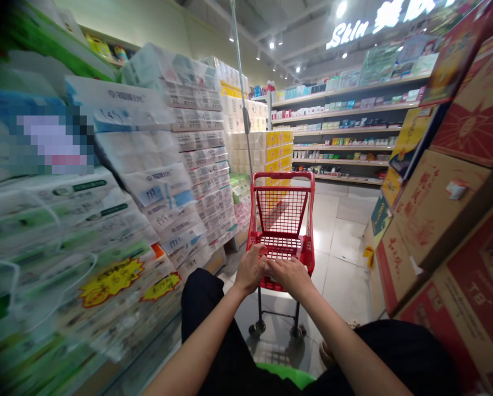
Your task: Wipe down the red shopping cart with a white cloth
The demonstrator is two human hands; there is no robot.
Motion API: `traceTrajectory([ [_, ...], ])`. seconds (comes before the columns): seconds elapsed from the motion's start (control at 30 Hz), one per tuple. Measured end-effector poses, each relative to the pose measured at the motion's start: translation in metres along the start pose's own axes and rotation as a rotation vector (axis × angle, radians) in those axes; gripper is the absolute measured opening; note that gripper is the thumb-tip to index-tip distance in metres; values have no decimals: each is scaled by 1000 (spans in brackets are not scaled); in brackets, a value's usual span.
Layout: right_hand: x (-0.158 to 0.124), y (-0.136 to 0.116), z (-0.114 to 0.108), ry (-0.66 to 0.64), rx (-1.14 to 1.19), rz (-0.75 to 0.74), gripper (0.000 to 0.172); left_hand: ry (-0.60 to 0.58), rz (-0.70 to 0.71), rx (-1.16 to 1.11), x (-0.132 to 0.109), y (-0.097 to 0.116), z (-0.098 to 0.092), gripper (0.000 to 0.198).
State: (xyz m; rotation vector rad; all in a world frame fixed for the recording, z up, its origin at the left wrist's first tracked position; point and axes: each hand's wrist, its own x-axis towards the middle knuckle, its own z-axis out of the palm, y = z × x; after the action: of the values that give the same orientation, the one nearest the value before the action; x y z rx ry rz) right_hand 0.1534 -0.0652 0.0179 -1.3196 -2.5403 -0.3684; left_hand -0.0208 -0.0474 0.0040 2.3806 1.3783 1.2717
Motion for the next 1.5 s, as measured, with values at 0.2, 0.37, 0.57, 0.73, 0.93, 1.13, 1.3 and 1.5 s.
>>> traceTrajectory([
  [0.2, -41, 54, -12, 178, -12, -42, 28, -147, 168, 218, -1, -1, -4, 33],
  [0.37, -37, 32, 2, 230, -52, 48, 28, -198, 247, 265, -2, -1, 0, 28],
  [0.57, -9, -12, 13, 220, -118, 91, 24, -185, 231, 300, -3, -6, 0, 29],
  [0.73, -14, 16, 9, 194, -50, -86, 26, -212, 248, 294, -2, -16, -7, 30],
  [0.93, -37, 66, -9, 137, 102, -213, 30, -252, 261, 236, 1, -22, -18, 37],
  [1.13, -32, 90, 1, 130, 243, -89, 32, -276, 249, 224, 4, -24, -23, 46],
  [1.3, -22, 110, 15, 201, 235, 76, 35, -251, 257, 253, 4, -27, -19, 41],
  [1.5, -30, 61, 14, 261, 208, 106, 27, -208, 258, 299, 3, -30, -15, 31],
])
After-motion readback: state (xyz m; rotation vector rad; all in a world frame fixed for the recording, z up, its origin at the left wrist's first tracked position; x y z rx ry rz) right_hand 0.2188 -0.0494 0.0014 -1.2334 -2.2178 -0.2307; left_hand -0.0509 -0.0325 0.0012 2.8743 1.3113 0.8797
